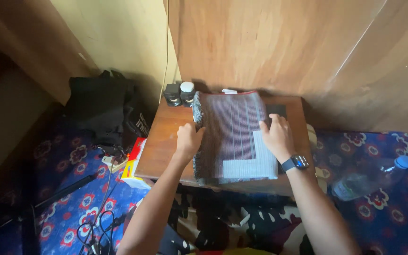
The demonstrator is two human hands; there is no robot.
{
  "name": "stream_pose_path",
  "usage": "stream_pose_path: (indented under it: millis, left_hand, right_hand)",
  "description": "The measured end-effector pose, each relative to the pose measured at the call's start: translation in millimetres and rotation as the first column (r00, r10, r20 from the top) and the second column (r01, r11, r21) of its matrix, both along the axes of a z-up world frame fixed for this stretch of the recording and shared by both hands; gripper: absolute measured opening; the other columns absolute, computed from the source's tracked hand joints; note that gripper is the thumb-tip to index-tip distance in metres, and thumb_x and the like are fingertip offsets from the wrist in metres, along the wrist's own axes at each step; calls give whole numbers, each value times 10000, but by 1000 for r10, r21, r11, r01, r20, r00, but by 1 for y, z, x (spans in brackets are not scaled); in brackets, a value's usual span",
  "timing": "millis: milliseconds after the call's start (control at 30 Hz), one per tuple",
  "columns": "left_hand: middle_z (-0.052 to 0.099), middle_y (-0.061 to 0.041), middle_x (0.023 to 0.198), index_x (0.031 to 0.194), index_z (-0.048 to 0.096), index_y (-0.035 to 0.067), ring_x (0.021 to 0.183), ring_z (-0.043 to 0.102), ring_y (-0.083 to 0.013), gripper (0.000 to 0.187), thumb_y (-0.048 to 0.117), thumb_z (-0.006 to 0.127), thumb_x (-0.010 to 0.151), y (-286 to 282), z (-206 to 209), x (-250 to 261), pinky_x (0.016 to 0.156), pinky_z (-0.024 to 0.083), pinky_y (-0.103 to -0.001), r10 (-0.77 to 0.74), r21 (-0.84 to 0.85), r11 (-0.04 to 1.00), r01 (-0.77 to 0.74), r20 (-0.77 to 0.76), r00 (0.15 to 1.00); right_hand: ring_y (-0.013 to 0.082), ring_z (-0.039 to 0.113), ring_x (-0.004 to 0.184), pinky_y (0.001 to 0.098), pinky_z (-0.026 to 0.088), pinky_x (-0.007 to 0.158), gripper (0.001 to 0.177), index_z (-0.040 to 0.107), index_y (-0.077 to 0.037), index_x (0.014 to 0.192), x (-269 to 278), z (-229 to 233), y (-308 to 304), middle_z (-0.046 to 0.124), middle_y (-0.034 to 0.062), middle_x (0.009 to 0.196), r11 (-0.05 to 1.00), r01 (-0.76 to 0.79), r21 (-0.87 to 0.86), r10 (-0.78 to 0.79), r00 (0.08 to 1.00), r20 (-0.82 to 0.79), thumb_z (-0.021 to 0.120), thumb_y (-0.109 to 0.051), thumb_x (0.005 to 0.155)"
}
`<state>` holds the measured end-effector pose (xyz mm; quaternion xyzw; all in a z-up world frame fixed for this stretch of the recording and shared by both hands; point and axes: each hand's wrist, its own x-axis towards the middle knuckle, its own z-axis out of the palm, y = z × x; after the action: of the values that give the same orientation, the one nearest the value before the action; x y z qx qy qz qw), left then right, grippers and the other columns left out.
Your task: The person clears a small wooden table by moving cables, a mat, and a laptop aside, then folds a tissue. The items are placed on the floor or nearby surfaces, leaving the tabletop empty.
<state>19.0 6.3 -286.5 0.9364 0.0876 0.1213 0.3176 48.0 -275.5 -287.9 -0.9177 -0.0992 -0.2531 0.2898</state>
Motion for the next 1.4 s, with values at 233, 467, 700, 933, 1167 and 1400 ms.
stream_pose_path:
  millis: [233,467,700,933,1167,1400]
  left_hand:
    - [670,-248,857,1011,586,-86,832,658,-430,486,265,773,732,8,-26,-4,738,537,-463,-63,89,995,49,154,986]
    - [677,-234,937,926,656,-73,904,664,-381,496,340,822,707,2,-23,6,783,531,-428,52,-6,999,-54,-124,991]
    - [714,-138,835,981,681,-44,757,684,-237,352,202,762,742,6,8,-14,693,551,-360,-225,-436,884,169,-80,971]
    - [547,-202,1172,919,712,-3,1137,487,-276,262,141,845,746,4,74,-51,997,435,-367,-127,-285,903,322,539,833]
    - [485,-141,1346,1180,619,3,1309,404,-259,437,130,727,776,1,147,-86,1131,318,-360,-238,-235,808,541,709,663]
    - [473,-44,1309,1464,267,34,1237,442,-178,848,102,775,788,-7,125,-56,1062,366,-343,-380,-486,569,663,559,736]
  right_hand:
    - [395,632,1002,463,508,842,435,642,3,1089,4,5,4,671,231,1051,999,54,-3,-54,984,-173,689,-358,852]
    - [336,692,943,429,530,816,507,706,-43,1034,6,27,-1,723,178,987,996,89,-27,-90,854,-512,694,-498,810]
    - [187,662,883,315,516,769,401,574,-4,1079,9,4,-30,709,137,928,737,-275,617,573,739,-355,746,-148,747]
    - [155,653,878,272,510,775,330,643,40,1070,-34,73,-48,700,116,973,568,-213,795,511,849,-138,759,-27,768]
    - [148,507,1221,294,414,1038,385,542,37,1170,-87,130,-40,529,83,1365,485,-560,672,481,812,330,686,-76,831]
    - [180,390,1314,325,300,1050,775,245,34,1452,-61,95,-42,439,98,1433,593,-474,651,523,841,137,708,-161,863]
